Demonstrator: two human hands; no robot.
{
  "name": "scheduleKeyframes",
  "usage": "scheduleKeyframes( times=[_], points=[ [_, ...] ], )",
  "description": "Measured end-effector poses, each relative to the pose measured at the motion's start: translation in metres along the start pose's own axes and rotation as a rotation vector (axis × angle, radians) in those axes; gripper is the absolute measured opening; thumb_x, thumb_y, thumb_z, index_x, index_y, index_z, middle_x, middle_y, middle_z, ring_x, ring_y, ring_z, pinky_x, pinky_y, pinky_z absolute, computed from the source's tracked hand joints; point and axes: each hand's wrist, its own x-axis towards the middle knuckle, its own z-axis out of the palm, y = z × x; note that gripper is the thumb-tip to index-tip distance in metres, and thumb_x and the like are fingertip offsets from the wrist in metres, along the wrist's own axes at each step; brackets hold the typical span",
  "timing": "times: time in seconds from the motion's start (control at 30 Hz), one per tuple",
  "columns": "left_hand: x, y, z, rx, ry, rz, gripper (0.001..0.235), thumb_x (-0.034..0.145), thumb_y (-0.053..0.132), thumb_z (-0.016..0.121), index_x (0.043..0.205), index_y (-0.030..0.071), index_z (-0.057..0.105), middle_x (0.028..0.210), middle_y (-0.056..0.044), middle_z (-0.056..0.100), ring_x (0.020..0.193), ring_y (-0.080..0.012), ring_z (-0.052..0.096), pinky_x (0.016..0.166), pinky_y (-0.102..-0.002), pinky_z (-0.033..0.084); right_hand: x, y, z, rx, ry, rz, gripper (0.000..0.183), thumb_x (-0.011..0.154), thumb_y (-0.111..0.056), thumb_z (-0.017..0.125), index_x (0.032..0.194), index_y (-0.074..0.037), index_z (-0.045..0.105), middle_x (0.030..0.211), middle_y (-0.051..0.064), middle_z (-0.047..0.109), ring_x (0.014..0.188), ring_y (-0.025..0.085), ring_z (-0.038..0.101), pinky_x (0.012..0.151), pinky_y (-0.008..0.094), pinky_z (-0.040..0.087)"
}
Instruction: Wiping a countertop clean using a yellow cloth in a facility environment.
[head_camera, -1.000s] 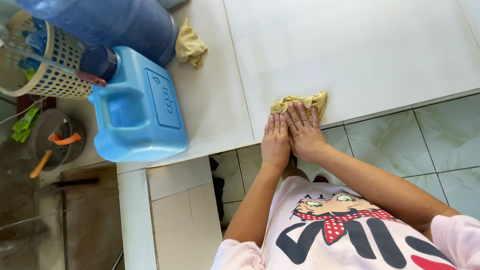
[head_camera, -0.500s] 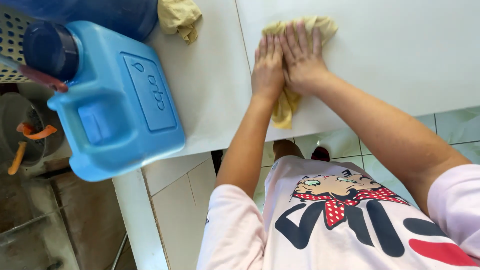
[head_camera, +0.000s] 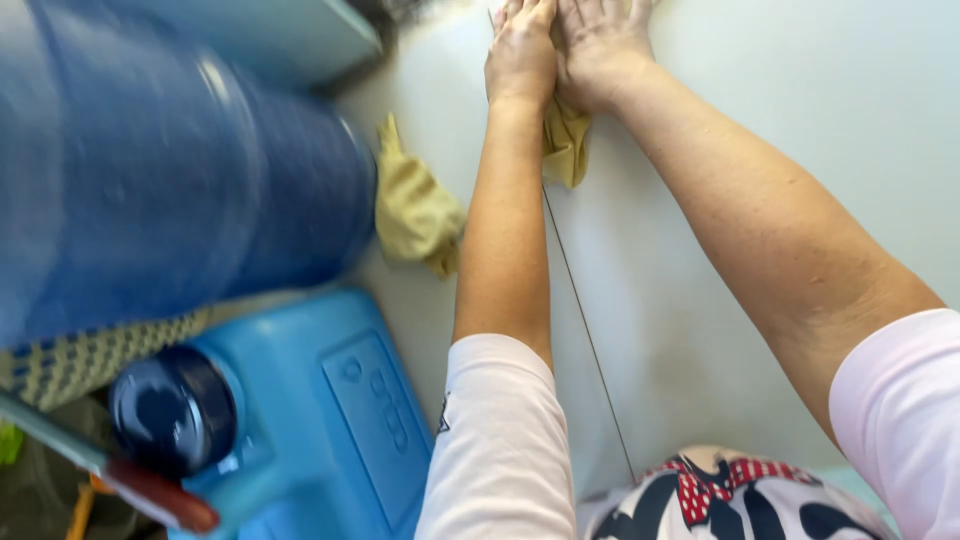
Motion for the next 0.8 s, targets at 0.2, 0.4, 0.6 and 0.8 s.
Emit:
scheduleKeyframes(
  times=[0.2,0.4,0.6,0.8],
  points=[
    [0.017,-0.010,0.024,-0.040,0.176,0.171,0.048,0.095,0.010,0.047,0.141,0.011,0.059,0.154,-0.009,0.051,0.144,-0.0309,0.047,0.118,-0.043,0.036,0.030,0.025,0.028,-0.235,0.209,-0.126,0.075,0.102,-0.044,0.029,0.166,-0.009,0.011,0.173,0.014,0.003,0.158,0.036,-0.003,0.118,0.067,-0.009],
    [-0.077,0.019,0.002,-0.051,0.228,0.130,0.049,0.095,0.014,0.052,0.142,0.006,0.059,0.153,-0.016,0.054,0.145,-0.0372,0.046,0.121,-0.047,0.035,-0.035,0.033,0.054,-0.324,0.241,-0.164,0.072,0.101,-0.046,0.027,0.164,-0.014,0.015,0.171,0.013,0.002,0.156,0.036,-0.007,0.118,0.062,-0.012],
    [-0.226,0.067,-0.033,-0.075,0.217,0.125,0.051,0.091,0.007,0.056,0.142,0.002,0.058,0.152,-0.016,0.054,0.147,-0.0356,0.043,0.120,-0.047,0.034,-0.187,0.025,0.063,-0.331,0.237,-0.232,0.068,0.104,-0.044,0.030,0.163,-0.012,0.021,0.172,0.011,0.008,0.159,0.030,-0.001,0.123,0.057,-0.009],
    [-0.414,0.114,-0.053,-0.057,0.115,0.079,0.057,0.089,0.003,0.059,0.146,0.000,0.053,0.155,-0.016,0.050,0.149,-0.0321,0.041,0.123,-0.044,0.029,-0.379,0.019,0.074,-0.351,0.152,-0.317,0.072,0.101,-0.045,0.031,0.162,-0.007,0.019,0.171,0.015,0.007,0.157,0.032,-0.003,0.123,0.053,-0.007]
  ],
)
